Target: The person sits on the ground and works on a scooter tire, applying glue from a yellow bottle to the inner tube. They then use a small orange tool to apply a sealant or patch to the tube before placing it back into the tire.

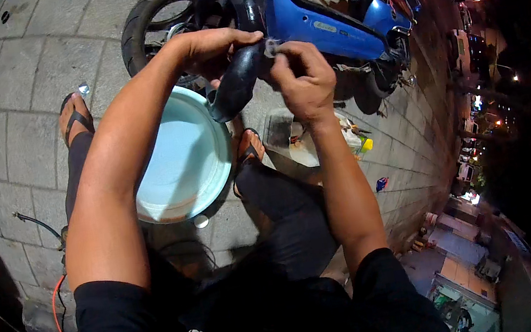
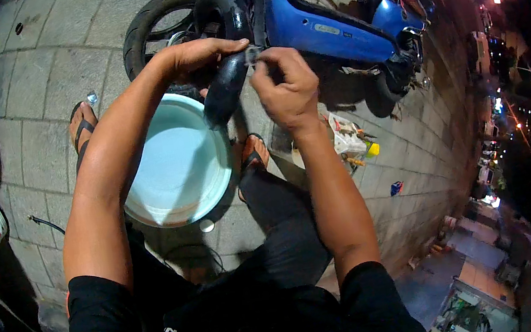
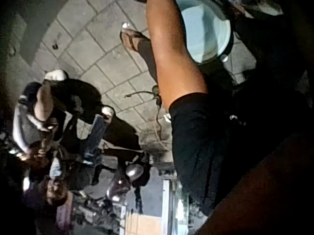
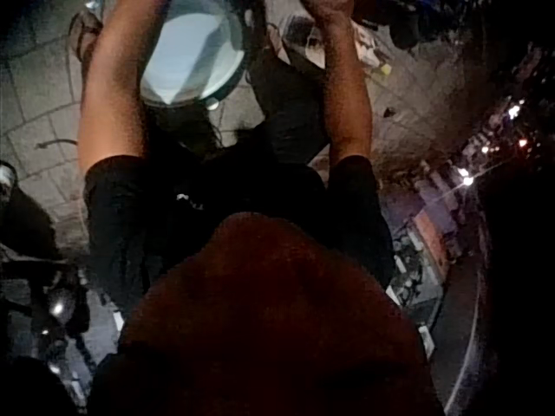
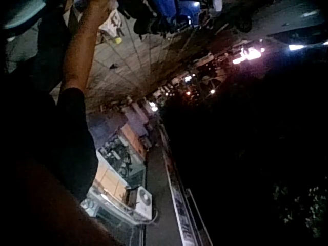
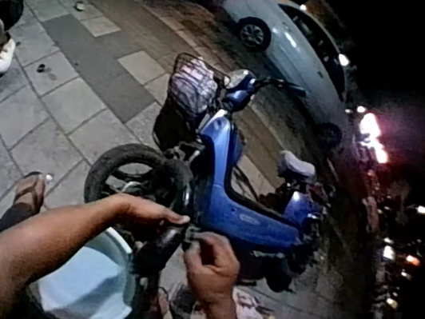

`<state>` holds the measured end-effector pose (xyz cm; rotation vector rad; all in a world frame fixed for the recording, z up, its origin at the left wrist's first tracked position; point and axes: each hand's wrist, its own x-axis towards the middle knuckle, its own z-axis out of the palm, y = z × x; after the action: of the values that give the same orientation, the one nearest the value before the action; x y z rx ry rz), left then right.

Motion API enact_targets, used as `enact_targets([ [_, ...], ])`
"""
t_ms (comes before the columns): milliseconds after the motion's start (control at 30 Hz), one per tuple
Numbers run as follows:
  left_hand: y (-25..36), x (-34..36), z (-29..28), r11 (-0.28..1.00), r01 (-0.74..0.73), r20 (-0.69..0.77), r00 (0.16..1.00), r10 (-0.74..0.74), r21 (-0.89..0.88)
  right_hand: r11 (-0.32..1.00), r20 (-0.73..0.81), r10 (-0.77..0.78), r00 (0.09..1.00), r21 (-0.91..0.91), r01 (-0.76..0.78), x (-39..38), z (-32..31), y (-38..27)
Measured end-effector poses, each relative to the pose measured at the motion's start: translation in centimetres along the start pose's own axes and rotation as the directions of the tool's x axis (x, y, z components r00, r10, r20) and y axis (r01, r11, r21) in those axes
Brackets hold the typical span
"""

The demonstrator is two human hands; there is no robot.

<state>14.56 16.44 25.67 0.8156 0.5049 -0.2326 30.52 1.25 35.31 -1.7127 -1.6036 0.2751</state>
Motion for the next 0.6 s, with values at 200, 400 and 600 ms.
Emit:
enact_targets([
  [200,0.1,-0.2,0.2,1.0,0.01,-0.001,1.0,-0.01,-0.016,0.993,0.026,-0.099,0.995,-0.055,0.1,0.3,-0.3,0.4],
  [400,0.1,-0.8,1.3,1.0,-0.016,-0.074,0.997,0.015,-0.008,0.973,0.175,-0.197,0.965,-0.089,0.215,-0.1,0.5,-1.0],
  [600,0.2,-0.9,0.8,0.999,-0.025,-0.032,0.999,0.025,0.021,0.969,0.164,-0.197,0.966,-0.119,0.218,0.1,0.6,0.0],
])
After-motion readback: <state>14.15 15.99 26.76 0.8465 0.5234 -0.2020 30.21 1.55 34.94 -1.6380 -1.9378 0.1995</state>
